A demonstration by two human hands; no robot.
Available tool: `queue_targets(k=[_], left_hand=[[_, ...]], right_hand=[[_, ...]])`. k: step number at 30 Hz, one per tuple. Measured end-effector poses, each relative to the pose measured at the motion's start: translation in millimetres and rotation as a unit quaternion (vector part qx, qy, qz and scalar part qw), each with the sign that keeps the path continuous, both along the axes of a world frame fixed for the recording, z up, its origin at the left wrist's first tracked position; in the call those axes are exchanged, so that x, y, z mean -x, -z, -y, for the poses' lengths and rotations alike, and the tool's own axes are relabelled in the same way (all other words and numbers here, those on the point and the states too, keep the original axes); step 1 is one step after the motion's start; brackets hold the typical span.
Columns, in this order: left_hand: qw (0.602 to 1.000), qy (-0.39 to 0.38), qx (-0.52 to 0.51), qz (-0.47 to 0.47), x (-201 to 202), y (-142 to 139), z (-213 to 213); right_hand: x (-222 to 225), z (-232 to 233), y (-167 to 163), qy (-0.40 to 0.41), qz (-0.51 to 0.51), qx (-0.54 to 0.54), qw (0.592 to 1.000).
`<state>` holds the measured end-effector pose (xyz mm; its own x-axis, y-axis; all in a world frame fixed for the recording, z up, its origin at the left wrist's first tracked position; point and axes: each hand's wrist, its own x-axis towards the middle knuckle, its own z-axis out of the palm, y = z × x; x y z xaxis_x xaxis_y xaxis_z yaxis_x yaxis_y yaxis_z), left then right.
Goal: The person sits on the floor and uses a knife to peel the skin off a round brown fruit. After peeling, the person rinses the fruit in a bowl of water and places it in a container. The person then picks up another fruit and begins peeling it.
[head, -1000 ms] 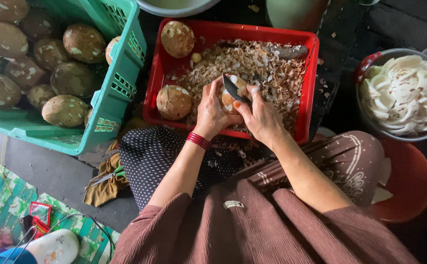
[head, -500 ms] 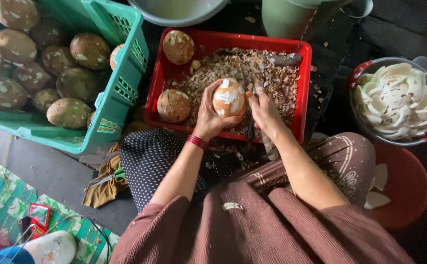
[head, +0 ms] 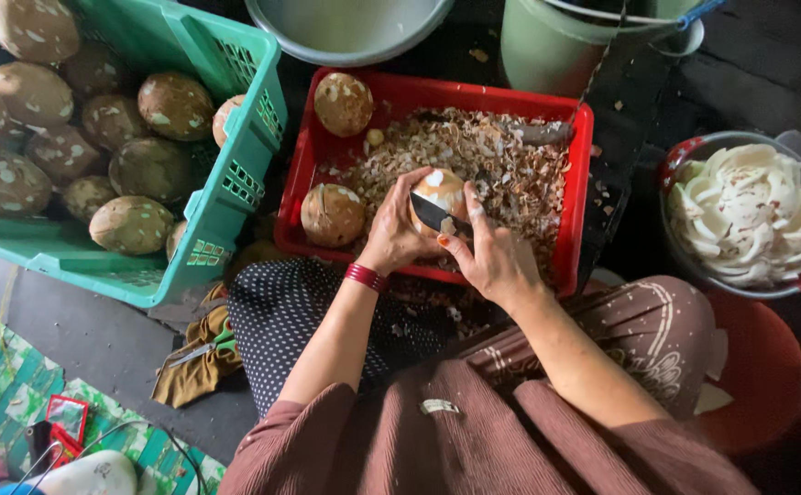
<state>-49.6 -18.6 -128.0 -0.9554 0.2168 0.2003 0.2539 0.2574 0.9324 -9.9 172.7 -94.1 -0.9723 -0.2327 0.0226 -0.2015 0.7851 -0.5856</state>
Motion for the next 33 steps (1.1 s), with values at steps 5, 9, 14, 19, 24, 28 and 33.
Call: queue_targets(k=[5, 9, 14, 19, 24, 28, 33], left_hand=[[0.998, 0.016, -0.040, 0.044, -3, -1, 1], [0.998, -0.002, 0.064, 0.028, -10, -8, -4], [0.997, 0.004, 0.066, -0.038, -20, -17, -11], [0.999, -0.012, 0.002, 0.031, -16, -9, -8], [0.999, -0.013, 0.036, -0.023, -20, 1, -9], [0.991, -0.001, 0.061, -0.120, -22, 1, -4], [0.997, -0.039, 0.058, 0.032, -20, 7, -2]], right_hand=[[5, 0, 15, -0.003, -0.033, 0.036, 0.999], [24, -9, 21, 0.046, 0.039, 0.028, 0.998], [26, -18, 13, 0.116, 0.145, 0.140, 0.973], [-5, -8, 10, 0.015, -0.003, 0.000, 1.000], [19, -9, 21, 0.125, 0.105, 0.005, 0.986], [31, -18, 25, 0.211, 0.306, 0.315, 0.873], [10, -21, 14, 0.167, 0.328, 0.468, 0.804]])
